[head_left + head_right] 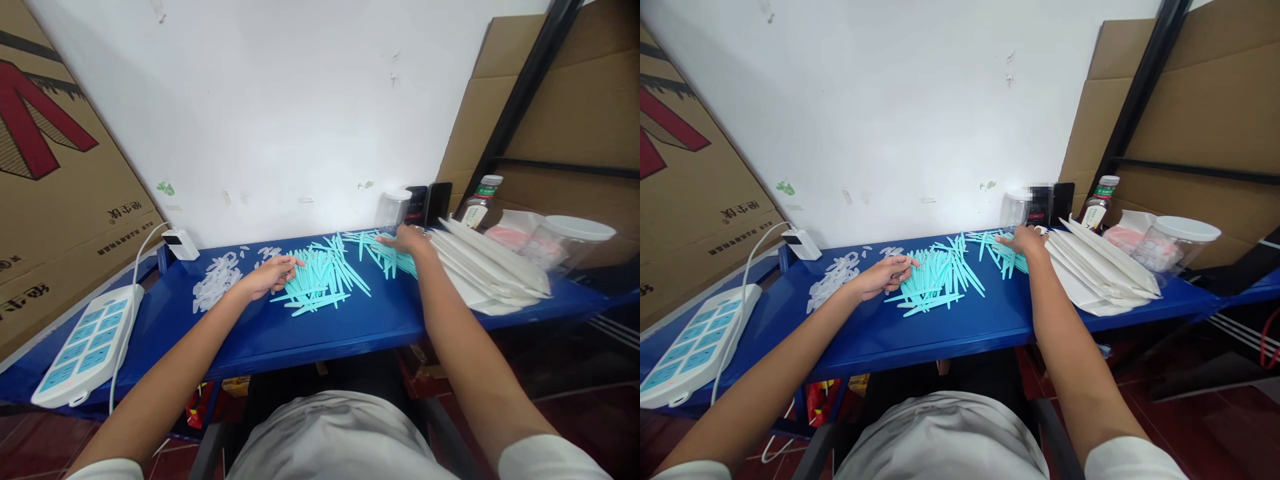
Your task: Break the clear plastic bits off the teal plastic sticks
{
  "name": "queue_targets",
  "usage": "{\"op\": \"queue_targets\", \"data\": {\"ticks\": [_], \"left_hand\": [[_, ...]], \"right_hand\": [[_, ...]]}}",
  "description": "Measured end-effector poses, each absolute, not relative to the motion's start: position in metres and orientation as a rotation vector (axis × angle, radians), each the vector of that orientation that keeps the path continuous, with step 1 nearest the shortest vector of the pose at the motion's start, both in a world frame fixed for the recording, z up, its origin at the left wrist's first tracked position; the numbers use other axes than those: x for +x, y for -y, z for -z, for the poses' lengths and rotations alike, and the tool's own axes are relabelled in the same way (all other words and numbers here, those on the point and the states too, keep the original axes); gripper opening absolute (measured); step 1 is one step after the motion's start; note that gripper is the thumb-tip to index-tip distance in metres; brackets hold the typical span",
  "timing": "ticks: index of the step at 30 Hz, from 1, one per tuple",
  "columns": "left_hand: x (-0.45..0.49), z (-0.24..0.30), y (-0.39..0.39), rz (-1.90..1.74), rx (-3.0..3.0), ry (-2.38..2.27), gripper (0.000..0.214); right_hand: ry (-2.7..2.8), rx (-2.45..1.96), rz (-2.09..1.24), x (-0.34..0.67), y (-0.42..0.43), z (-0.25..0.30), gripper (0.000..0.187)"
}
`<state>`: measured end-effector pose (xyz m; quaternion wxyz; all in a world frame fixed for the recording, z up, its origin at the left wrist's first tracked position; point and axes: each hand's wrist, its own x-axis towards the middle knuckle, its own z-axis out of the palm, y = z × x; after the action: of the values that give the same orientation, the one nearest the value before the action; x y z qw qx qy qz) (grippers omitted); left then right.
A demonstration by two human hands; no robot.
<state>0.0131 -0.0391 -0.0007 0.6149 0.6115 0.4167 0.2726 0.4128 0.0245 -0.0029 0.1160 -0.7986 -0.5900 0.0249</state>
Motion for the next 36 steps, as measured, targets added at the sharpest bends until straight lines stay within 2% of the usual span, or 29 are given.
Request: {"op": "queue_targets", "data": {"ticks": [7,10,15,25,36], "left_hand": [[0.011,0.006,0.034,-0.736,1.333,-0.951,0.036],[0.011,0.01,0.032,-0.74,1.381,-0.914,0.036],[0.013,0.01,0.032,-0.702,1.435,-0.924,0.034],[0.012,0.008,0.032,-0.648,1.383,-0.955,0.033],[0.013,0.003,0.037,-0.654,1.345,-0.965,0.028]], "right_hand": [[1.897,-1.642,-0.051,0.36,-0.023,0.002,0.039],[2.0,-1.587,-0.089,0.323,-0.018,0.011,0.045],[2.002,-1.836,0.003,0.293,-0.022,0.026,0.06],[2.192,-1.814,-0.12,0.295,-0.033,0.033,0.03],[2.196,-1.613,-0.283,0.314,-0.026,0.019,0.029]]}}
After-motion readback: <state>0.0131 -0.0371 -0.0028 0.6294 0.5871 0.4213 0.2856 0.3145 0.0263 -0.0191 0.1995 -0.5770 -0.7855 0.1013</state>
